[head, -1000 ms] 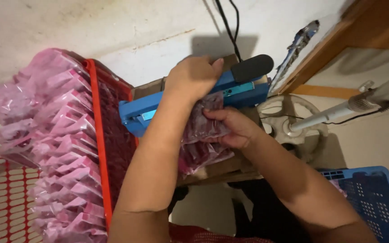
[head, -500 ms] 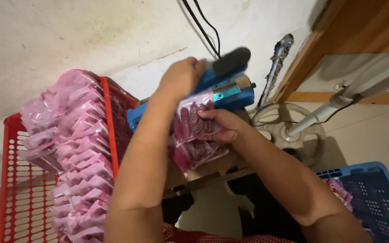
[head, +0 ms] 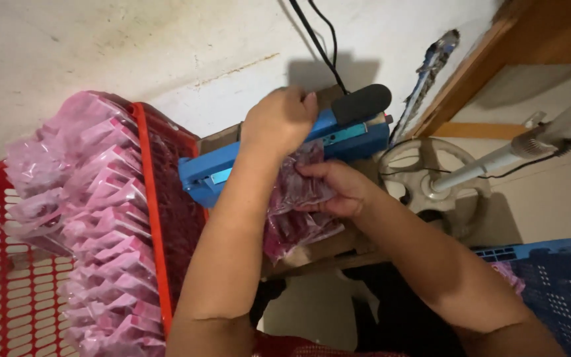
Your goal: The person seals small plastic pouches containing dark food items using an impulse sealer and places the sealed pouches into a red plastic crate.
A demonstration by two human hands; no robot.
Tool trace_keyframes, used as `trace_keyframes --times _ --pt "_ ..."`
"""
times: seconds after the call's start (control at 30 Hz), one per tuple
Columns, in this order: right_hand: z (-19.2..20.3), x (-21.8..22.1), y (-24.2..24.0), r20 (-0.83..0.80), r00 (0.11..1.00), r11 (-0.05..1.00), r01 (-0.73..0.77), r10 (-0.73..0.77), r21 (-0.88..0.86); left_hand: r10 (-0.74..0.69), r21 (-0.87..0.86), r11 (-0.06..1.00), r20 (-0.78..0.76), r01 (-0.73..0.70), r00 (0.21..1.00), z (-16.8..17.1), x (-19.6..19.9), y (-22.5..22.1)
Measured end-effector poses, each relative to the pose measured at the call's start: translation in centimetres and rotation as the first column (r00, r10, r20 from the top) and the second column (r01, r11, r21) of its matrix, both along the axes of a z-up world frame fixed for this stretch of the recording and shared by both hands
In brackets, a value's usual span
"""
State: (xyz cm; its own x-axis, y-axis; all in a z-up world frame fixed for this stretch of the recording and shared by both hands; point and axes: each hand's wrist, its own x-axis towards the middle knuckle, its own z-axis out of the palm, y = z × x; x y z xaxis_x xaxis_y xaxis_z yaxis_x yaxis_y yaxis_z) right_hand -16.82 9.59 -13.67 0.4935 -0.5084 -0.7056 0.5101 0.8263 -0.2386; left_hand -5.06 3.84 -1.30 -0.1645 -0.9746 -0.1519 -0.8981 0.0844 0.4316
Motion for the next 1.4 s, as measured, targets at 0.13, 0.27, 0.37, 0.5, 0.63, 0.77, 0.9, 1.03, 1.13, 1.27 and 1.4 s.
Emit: trace_keyframes --times 0.13,0.27,0.37,0.5,0.63,0.77,0.9,1.03,1.13,1.27,1.4 --pt "-0.4 -0.2 -0.1 -0.007 1.000 1.000 -0.009 0.009 -0.008 -0.003 0.009 1.000 0.033 0.003 0.999 -0.4 -0.1 -0.4" --pt "-0.6 -0.2 0.1 0.012 1.000 1.000 -0.011 0.011 -0.026 0.016 0.080 0.997 0.041 -0.019 0.999 -0.1 -0.1 -0.5" --pt "-0.7 -0.1 0.0 0.013 1.000 1.000 -0.005 0.005 -0.027 -0.024 0.079 0.997 0.036 0.022 0.999 1.0 -0.2 0.0" --pt "-1.6 0.3 -0.2 0.043 0.999 0.999 0.020 -0.018 -0.045 -0.051 0.097 0.994 -0.016 0.053 0.999 2.6 0.2 0.8" --pt "-1.7 0.2 -0.2 0.013 1.000 0.999 0.029 -0.029 -0.041 -0.039 0.049 0.998 -0.201 0.050 0.979 1.8 1.1 0.4" --pt "-2.7 0.1 -0.6 0.008 1.000 0.998 0.011 -0.010 -0.058 -0.037 -0.038 0.999 -0.380 0.025 0.924 2.3 2.6 0.0" --pt "-1.5 0.0 -0.3 0.014 1.000 0.998 0.012 -0.011 -0.063 -0.086 -0.167 0.985 -0.318 0.033 0.944 3.7 3.1 0.2" --pt "-1.8 -0.1 -0.3 0.040 0.999 0.995 0.001 0.003 -0.103 -0.016 -0.408 0.913 -0.073 -0.015 0.997 1.5 3.2 -0.4" --pt "-0.2 -0.2 0.7 0.018 0.998 0.980 -0.057 0.061 -0.192 0.001 -0.716 0.694 -0.105 -0.077 0.994 1.3 3.5 1.1" --pt "-2.4 0.4 -0.7 0.007 1.000 0.991 -0.022 0.023 -0.135 0.004 -0.743 0.469 -0.539 -0.478 0.842 0.5 4.8 7.3" --pt "0.5 0.0 -0.2 -0.096 0.993 0.978 -0.083 0.066 -0.189 0.071 -0.575 0.477 -0.728 -0.664 0.682 -5.8 5.7 16.5"
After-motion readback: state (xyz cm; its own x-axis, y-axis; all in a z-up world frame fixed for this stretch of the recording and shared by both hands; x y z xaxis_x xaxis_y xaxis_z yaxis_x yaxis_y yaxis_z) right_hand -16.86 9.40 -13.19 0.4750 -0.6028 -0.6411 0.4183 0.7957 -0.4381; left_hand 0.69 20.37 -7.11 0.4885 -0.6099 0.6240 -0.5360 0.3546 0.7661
